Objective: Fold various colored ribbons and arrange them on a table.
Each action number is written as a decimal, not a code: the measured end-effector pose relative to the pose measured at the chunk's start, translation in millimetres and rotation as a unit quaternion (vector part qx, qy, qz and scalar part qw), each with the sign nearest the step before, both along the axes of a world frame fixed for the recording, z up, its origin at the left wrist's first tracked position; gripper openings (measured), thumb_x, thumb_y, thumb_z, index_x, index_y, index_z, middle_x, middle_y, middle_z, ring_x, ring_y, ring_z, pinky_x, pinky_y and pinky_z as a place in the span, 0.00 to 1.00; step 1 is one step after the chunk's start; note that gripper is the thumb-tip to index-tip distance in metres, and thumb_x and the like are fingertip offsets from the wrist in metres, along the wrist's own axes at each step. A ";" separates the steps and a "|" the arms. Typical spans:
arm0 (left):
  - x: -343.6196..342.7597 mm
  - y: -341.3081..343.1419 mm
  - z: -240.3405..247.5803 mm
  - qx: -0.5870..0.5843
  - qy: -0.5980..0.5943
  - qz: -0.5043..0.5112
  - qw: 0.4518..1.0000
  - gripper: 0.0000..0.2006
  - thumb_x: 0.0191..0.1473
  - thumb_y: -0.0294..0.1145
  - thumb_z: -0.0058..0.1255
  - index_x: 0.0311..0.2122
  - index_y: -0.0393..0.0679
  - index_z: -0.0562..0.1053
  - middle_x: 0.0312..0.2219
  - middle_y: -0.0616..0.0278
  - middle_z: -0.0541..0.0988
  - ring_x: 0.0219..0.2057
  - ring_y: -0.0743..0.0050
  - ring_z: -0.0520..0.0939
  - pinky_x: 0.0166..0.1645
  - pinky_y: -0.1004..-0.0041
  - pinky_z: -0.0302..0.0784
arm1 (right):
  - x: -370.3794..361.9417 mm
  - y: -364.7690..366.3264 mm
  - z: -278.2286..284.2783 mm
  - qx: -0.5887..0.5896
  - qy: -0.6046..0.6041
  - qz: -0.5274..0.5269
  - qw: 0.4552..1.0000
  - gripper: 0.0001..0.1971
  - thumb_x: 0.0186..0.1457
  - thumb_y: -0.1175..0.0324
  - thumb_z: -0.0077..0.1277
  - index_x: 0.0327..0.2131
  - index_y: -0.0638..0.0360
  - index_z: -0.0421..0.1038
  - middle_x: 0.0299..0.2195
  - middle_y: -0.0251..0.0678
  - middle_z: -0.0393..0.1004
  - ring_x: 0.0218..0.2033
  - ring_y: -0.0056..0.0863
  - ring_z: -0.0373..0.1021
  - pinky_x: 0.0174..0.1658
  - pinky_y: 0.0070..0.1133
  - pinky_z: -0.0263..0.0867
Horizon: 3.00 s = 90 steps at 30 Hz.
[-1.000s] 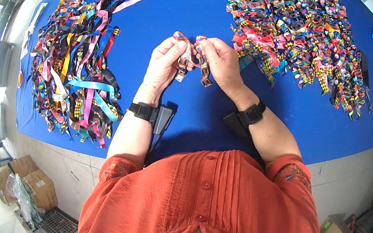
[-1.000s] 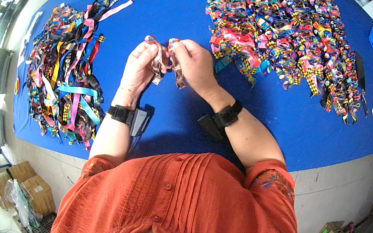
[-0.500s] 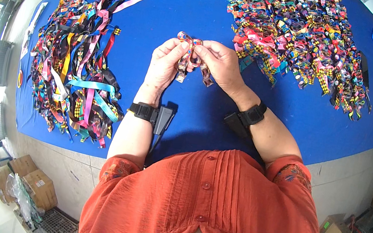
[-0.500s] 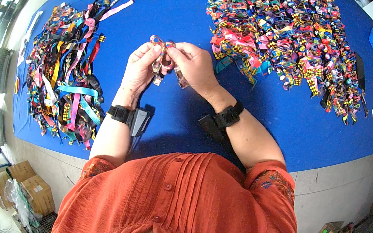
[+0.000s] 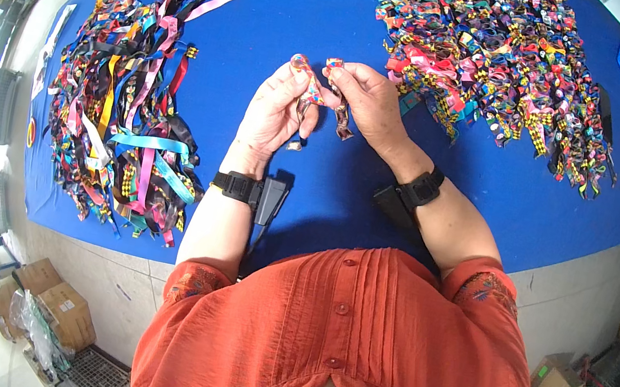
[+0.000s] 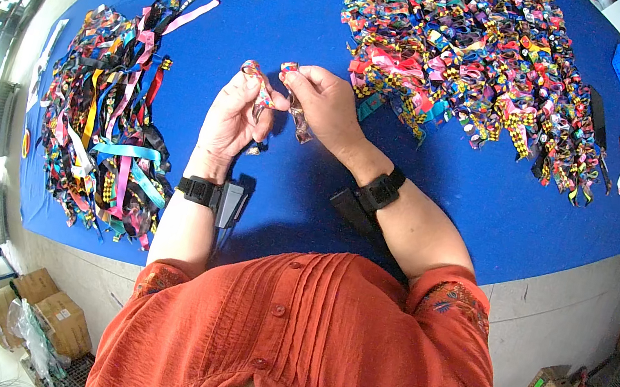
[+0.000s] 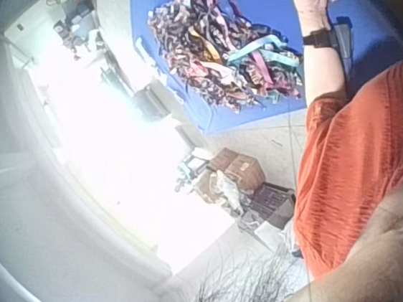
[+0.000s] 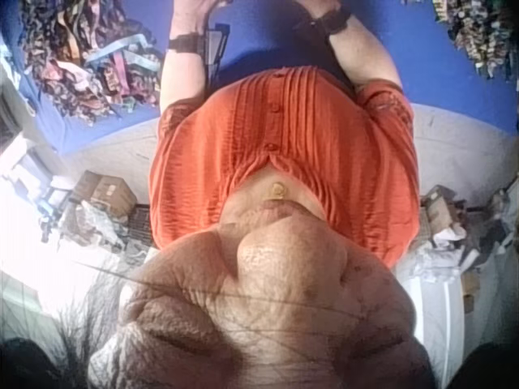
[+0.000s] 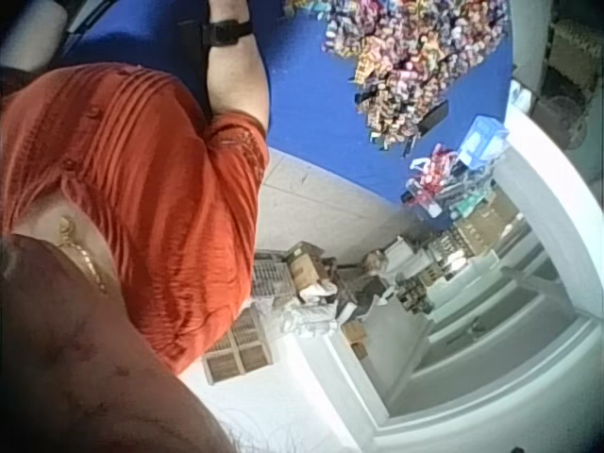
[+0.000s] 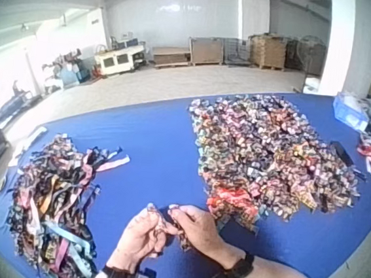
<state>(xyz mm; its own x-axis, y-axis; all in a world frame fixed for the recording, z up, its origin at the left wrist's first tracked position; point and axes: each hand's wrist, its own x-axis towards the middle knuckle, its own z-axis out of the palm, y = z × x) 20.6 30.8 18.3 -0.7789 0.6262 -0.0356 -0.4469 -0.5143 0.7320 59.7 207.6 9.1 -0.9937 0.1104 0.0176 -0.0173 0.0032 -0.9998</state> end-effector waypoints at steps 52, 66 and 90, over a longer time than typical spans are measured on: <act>1.5 5.0 0.8 -0.169 0.028 0.041 0.984 0.10 0.67 0.36 0.46 0.36 0.41 0.70 0.23 0.59 0.80 0.11 0.84 0.72 0.16 0.84 0.65 | 11.9 -2.8 16.8 -0.099 0.073 0.041 0.992 0.07 0.63 0.72 0.53 0.41 0.63 0.78 0.31 0.28 0.78 0.31 0.12 0.71 0.35 0.14 0.67; 1.9 8.2 -4.8 -0.174 0.082 0.030 0.981 0.10 0.67 0.37 0.47 0.37 0.41 0.70 0.24 0.59 0.80 0.13 0.84 0.72 0.17 0.84 0.65 | -3.0 6.1 -7.3 0.059 0.150 0.032 0.986 0.11 0.64 0.73 0.50 0.47 0.62 0.77 0.33 0.31 0.78 0.35 0.17 0.72 0.39 0.18 0.69; 7.3 7.7 3.0 -0.218 0.112 0.018 0.969 0.09 0.66 0.30 0.46 0.44 0.38 0.60 0.23 0.57 0.77 0.13 0.85 0.68 0.17 0.84 0.60 | -2.7 6.3 -1.7 -0.038 0.109 0.054 0.992 0.03 0.63 0.75 0.52 0.38 0.62 0.74 0.32 0.31 0.78 0.30 0.13 0.74 0.32 0.13 0.70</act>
